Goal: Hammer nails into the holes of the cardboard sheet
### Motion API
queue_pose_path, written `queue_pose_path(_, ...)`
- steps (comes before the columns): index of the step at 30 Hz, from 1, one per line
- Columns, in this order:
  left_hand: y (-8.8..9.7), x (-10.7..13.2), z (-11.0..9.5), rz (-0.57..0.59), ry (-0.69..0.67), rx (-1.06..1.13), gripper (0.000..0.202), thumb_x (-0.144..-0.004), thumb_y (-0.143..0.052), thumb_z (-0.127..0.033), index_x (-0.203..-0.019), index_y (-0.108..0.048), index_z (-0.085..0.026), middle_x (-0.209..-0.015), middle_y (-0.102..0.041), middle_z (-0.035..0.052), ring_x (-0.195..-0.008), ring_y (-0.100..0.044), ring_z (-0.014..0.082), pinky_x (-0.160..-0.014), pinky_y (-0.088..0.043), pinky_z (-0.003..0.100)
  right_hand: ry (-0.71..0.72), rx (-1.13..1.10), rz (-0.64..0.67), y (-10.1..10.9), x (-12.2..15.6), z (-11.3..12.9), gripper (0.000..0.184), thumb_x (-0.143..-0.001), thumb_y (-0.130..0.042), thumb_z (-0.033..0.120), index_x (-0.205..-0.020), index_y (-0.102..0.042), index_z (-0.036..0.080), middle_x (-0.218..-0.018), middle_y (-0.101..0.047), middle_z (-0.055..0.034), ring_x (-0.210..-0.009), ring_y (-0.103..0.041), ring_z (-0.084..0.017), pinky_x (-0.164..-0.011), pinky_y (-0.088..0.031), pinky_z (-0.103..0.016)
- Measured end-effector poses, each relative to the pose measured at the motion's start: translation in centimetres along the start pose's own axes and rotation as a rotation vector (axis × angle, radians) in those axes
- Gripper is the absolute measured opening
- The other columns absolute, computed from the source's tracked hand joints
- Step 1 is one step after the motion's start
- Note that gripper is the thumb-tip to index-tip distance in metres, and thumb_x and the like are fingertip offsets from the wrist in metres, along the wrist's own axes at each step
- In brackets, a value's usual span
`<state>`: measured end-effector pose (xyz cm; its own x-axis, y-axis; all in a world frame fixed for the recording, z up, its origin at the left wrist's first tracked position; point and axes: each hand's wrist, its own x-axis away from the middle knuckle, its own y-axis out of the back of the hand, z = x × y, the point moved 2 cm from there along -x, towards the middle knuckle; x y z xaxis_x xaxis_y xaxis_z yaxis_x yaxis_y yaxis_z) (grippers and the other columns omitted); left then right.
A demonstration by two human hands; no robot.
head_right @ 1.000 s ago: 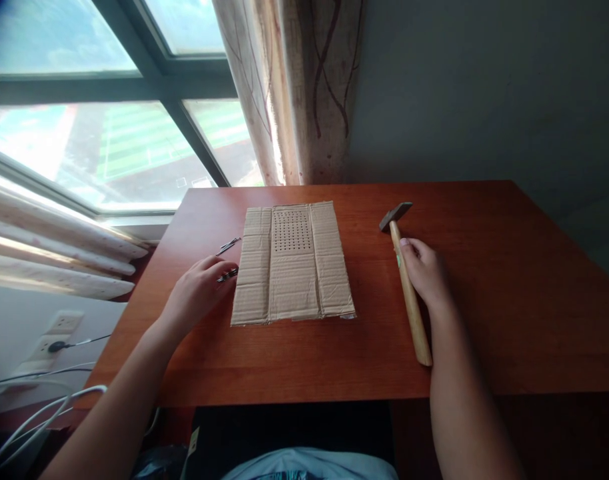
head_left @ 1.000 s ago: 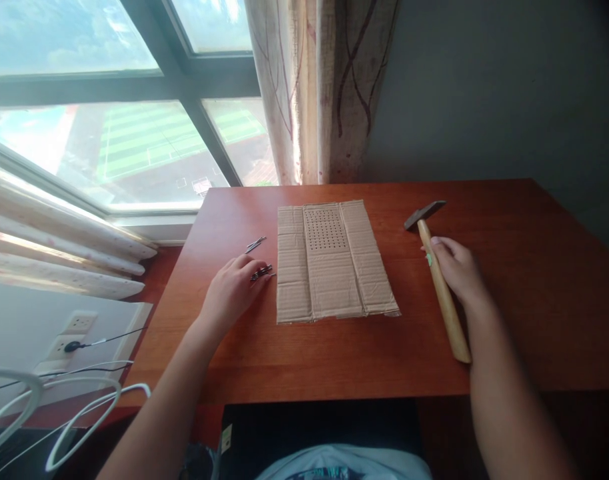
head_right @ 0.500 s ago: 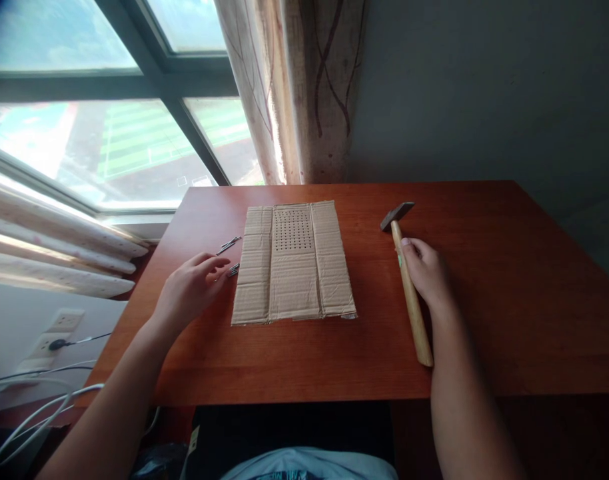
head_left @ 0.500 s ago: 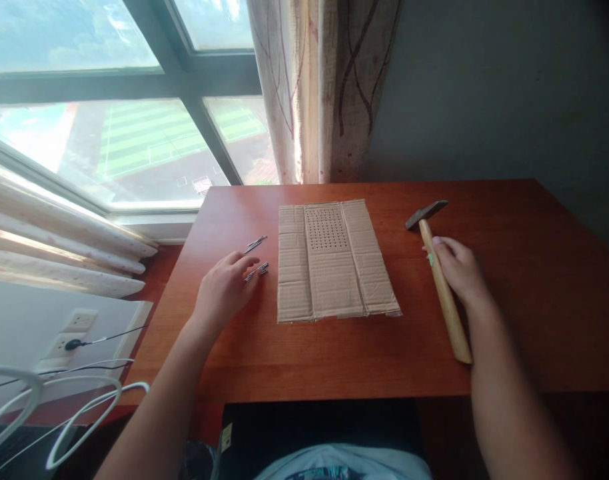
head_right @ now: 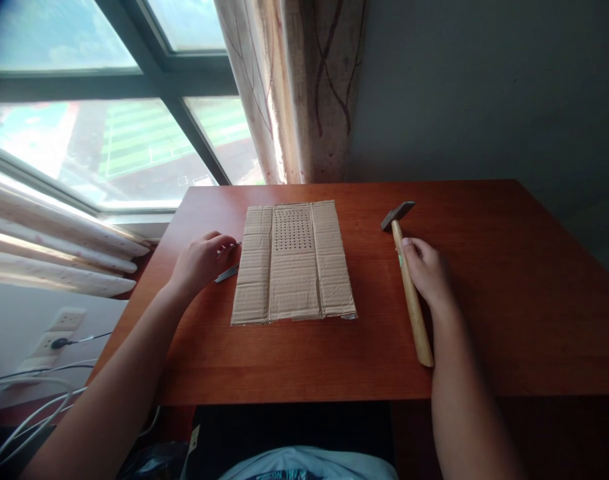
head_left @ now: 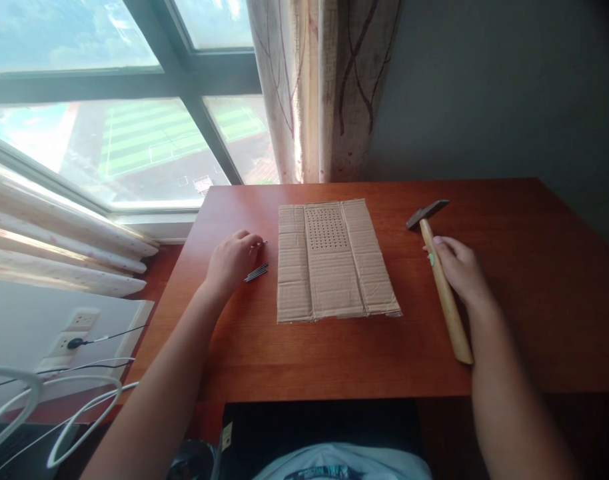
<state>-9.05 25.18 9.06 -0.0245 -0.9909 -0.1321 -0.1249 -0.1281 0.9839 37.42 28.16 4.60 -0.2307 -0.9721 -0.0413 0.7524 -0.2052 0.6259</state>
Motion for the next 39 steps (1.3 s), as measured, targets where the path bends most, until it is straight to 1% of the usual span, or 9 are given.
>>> queue_pose_path(3,0.4,1.4,0.5,0.01,-0.034,0.04,0.029,-0.092,-0.046,-0.03,-0.095,-0.074,-0.022,-0.103,-0.07,0.0049,-0.079,-0.065,0.0183,-0.067,-0.044,0.028,0.009,0.025,0.003,0.0,0.0,0.1,0.044,-0.091,-0.047,0.057,-0.1,-0.071,0.022,-0.098,-0.075,-0.0078,-0.091,-0.068,-0.027,-0.08,-0.048,-0.037)
queue_pose_path(6,0.6,2.5,1.0,0.009,-0.043,0.066,0.03,-0.094,-0.046,-0.036,-0.096,-0.073,-0.022,-0.102,-0.07,0.0046,-0.076,-0.065,0.0173,-0.067,-0.044,0.028,0.023,0.035,0.002,0.0,0.0,0.3,0.044,-0.091,-0.046,0.056,-0.1,-0.071,0.021,-0.098,-0.075,-0.0077,-0.092,-0.068,-0.027,-0.081,-0.048,-0.037)
queue_pose_path(12,1.8,4.1,1.6,0.029,0.045,0.064,0.032,-0.093,-0.047,-0.045,-0.103,-0.069,-0.024,-0.107,-0.069,0.0039,-0.076,-0.066,0.0173,-0.066,-0.044,0.028,0.016,-0.003,0.0,-0.1,-0.1,0.1,0.043,-0.09,-0.047,0.057,-0.096,-0.072,0.022,-0.097,-0.076,-0.007,-0.093,-0.069,-0.027,-0.083,-0.049,-0.038)
queue_pose_path(17,2.9,5.1,1.8,0.1,0.098,-0.012,0.029,-0.091,-0.046,-0.042,-0.096,-0.066,-0.021,-0.101,-0.069,0.0056,-0.082,-0.067,0.0211,-0.065,-0.043,0.03,0.036,0.007,-0.001,0.0,-0.1,0.1,0.044,-0.091,-0.047,0.057,-0.095,-0.072,0.021,-0.096,-0.076,-0.0072,-0.091,-0.069,-0.027,-0.081,-0.049,-0.037)
queue_pose_path(25,2.5,5.2,1.8,0.138,0.065,-0.096,0.024,-0.092,-0.041,-0.033,-0.089,-0.062,-0.022,-0.1,-0.069,0.0078,-0.081,-0.065,0.0234,-0.063,-0.041,0.031,0.053,0.023,0.0,0.0,0.0,0.3,0.045,-0.091,-0.046,0.057,-0.097,-0.072,0.021,-0.095,-0.076,-0.0076,-0.088,-0.068,-0.027,-0.08,-0.049,-0.038)
queue_pose_path(29,2.8,5.7,2.5,0.075,0.058,0.004,0.019,-0.091,-0.044,-0.033,-0.09,-0.059,-0.021,-0.091,-0.069,0.0062,-0.078,-0.064,0.0213,-0.065,-0.043,0.03,0.057,0.028,-0.004,0.0,0.1,0.6,0.044,-0.091,-0.046,0.056,-0.098,-0.071,0.021,-0.096,-0.075,-0.0079,-0.088,-0.067,-0.026,-0.08,-0.049,-0.037)
queue_pose_path(33,4.1,6.1,2.8,-0.068,0.032,0.125,0.015,-0.09,-0.051,-0.032,-0.087,-0.061,-0.021,-0.08,-0.066,0.0018,-0.072,-0.061,0.0164,-0.068,-0.045,0.027,0.054,0.031,0.001,0.0,0.2,0.7,0.043,-0.092,-0.045,0.056,-0.096,-0.071,0.021,-0.095,-0.075,-0.0077,-0.088,-0.067,-0.026,-0.079,-0.048,-0.036)
queue_pose_path(36,5.3,6.2,2.6,-0.145,0.028,0.167,0.015,-0.089,-0.053,-0.03,-0.089,-0.064,-0.02,-0.083,-0.066,0.0011,-0.071,-0.06,0.0142,-0.069,-0.046,0.026,0.05,0.034,0.0,0.0,0.2,0.7,0.043,-0.092,-0.045,0.055,-0.097,-0.071,0.021,-0.095,-0.075,-0.0079,-0.088,-0.067,-0.026,-0.079,-0.049,-0.036)
queue_pose_path(39,6.2,6.3,2.4,-0.177,0.039,0.129,0.016,-0.089,-0.052,-0.028,-0.091,-0.066,-0.019,-0.086,-0.066,0.0019,-0.071,-0.06,0.0143,-0.069,-0.046,0.026,0.05,0.031,-0.006,0.0,0.3,0.7,0.042,-0.092,-0.046,0.055,-0.098,-0.071,0.021,-0.095,-0.075,-0.0076,-0.088,-0.067,-0.025,-0.08,-0.049,-0.036)
